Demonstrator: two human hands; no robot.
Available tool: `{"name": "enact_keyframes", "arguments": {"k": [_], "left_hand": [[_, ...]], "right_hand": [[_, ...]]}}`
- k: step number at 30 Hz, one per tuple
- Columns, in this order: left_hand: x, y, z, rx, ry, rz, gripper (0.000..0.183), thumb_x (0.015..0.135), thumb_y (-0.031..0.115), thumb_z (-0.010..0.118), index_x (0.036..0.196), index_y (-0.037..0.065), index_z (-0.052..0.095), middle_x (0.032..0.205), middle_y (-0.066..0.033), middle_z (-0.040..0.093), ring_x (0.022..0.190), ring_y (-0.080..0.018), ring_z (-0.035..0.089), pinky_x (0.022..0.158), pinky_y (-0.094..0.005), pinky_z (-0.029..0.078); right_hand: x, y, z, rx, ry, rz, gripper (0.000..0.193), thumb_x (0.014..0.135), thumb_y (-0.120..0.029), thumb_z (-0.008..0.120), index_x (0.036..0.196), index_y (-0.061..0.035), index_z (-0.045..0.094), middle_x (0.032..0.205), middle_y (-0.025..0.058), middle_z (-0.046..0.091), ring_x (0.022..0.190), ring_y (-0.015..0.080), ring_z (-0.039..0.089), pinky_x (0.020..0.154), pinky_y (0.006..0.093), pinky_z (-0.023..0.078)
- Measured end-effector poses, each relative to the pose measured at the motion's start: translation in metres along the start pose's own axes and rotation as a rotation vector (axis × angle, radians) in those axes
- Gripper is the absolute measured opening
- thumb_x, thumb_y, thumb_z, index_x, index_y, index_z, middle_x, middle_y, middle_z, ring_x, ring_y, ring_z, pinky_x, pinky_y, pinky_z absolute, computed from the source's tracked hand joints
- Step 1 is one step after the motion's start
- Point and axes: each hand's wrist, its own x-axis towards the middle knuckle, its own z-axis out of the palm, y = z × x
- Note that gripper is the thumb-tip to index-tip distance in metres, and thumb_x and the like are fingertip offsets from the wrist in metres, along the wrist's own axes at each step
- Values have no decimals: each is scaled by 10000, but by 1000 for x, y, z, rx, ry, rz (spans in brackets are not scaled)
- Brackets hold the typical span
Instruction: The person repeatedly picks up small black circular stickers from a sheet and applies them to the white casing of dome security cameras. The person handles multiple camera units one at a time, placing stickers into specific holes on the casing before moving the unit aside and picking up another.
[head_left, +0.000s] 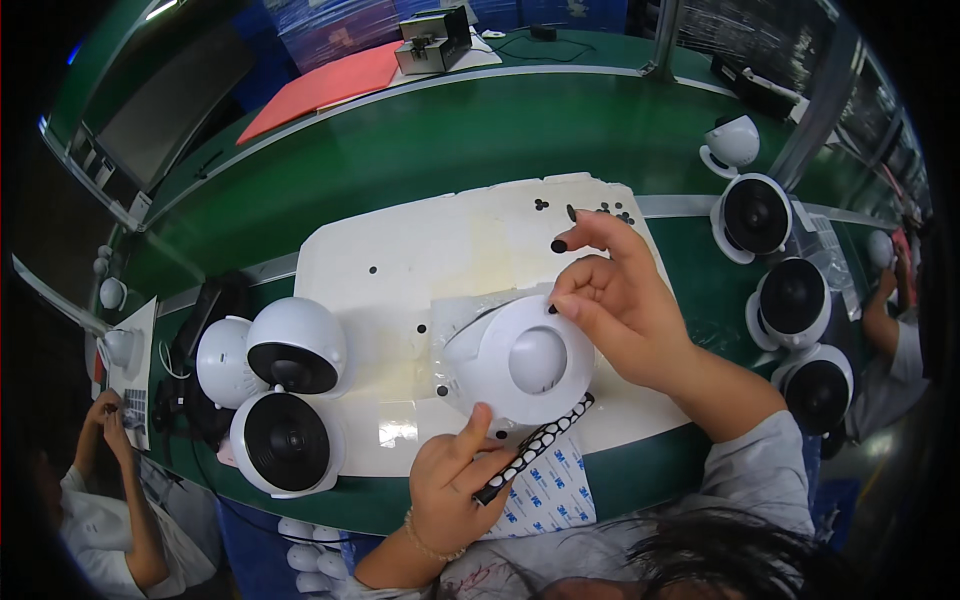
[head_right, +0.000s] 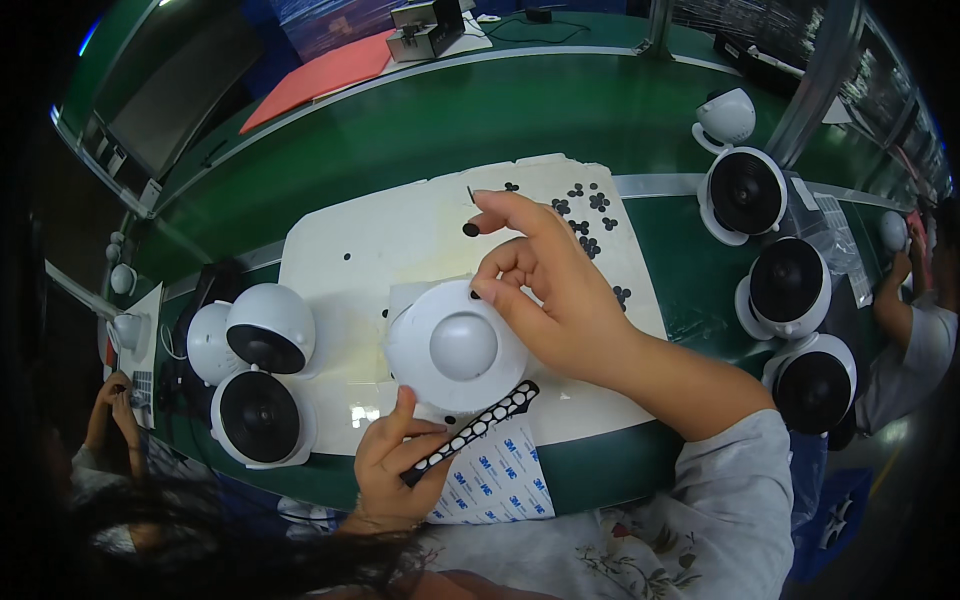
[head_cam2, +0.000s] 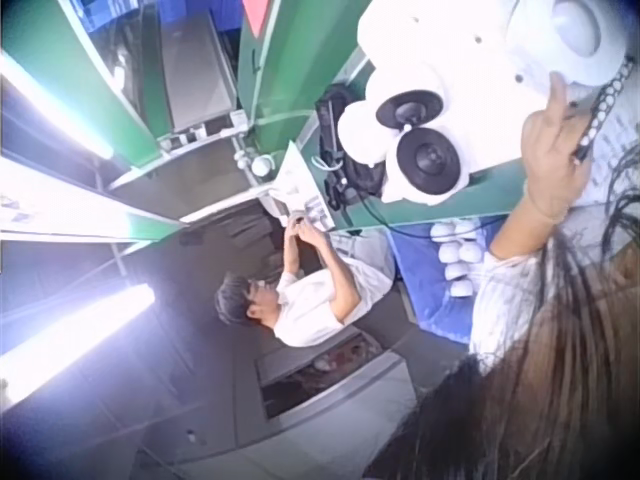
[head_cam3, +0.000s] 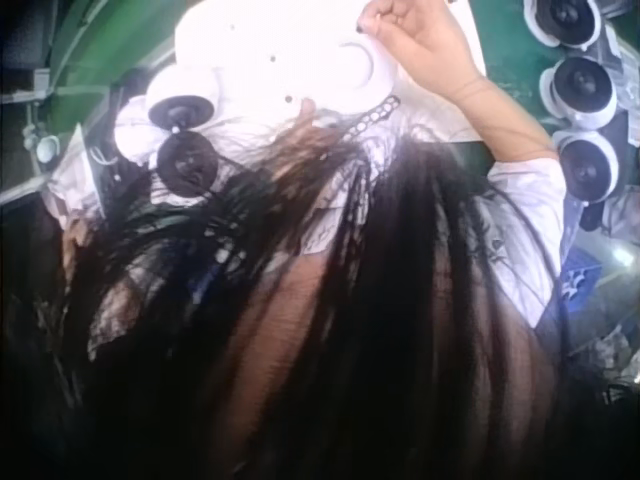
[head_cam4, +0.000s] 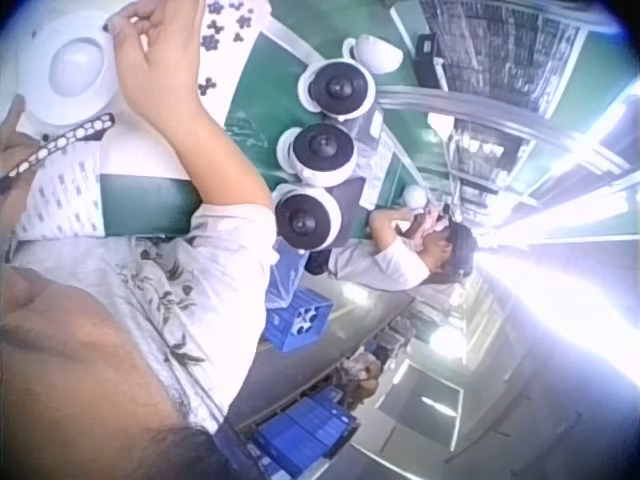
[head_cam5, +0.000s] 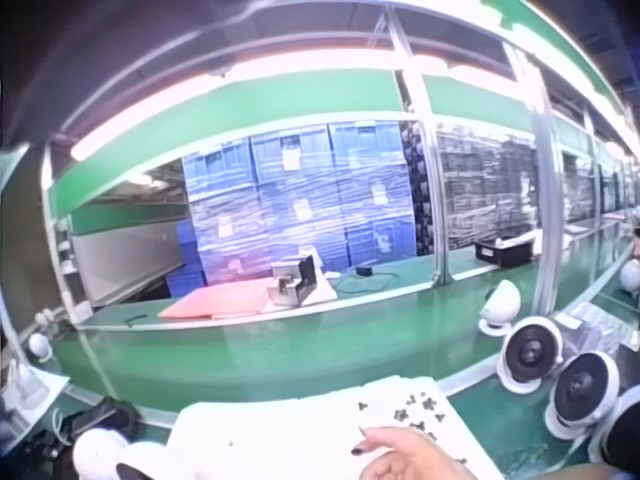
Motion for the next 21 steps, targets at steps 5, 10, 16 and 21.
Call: {"name": "enact_keyframes", "arguments": {"k": [5,10,16,21], "left_hand": [[-4,-3,3,-12,22,-40,287,514,9,670,797,46,637,1256,-134,468,633,-213,567,587,-292,438],[-6,-4,3,-23,37,-51,288,507,7,669,790,46,639,1256,-133,468,627,-217,562,580,-288,442],[-6,-5,4,-29,50,-48,293,505,5,672,794,44,642,1256,-133,468,619,-218,555,577,-288,443],[-5,-4,3,-27,28,-52,302,501,15,684,799,41,644,1256,-134,468,612,-221,545,576,-290,441]], "right_hand": [[-1,4,-1,57,-47,19,646,798,88,507,1329,-102,193,1113,138,360,834,140,529,763,255,442],[-2,6,-3,-35,-82,-8,649,794,85,522,1327,-83,190,1088,133,371,853,152,542,756,262,443],[-6,10,2,-143,13,-114,531,778,78,511,1266,-36,332,1028,132,443,814,120,554,671,228,436],[-8,3,-1,-645,-54,-420,576,722,72,585,1229,-64,348,975,141,540,786,209,582,686,285,451]]}}
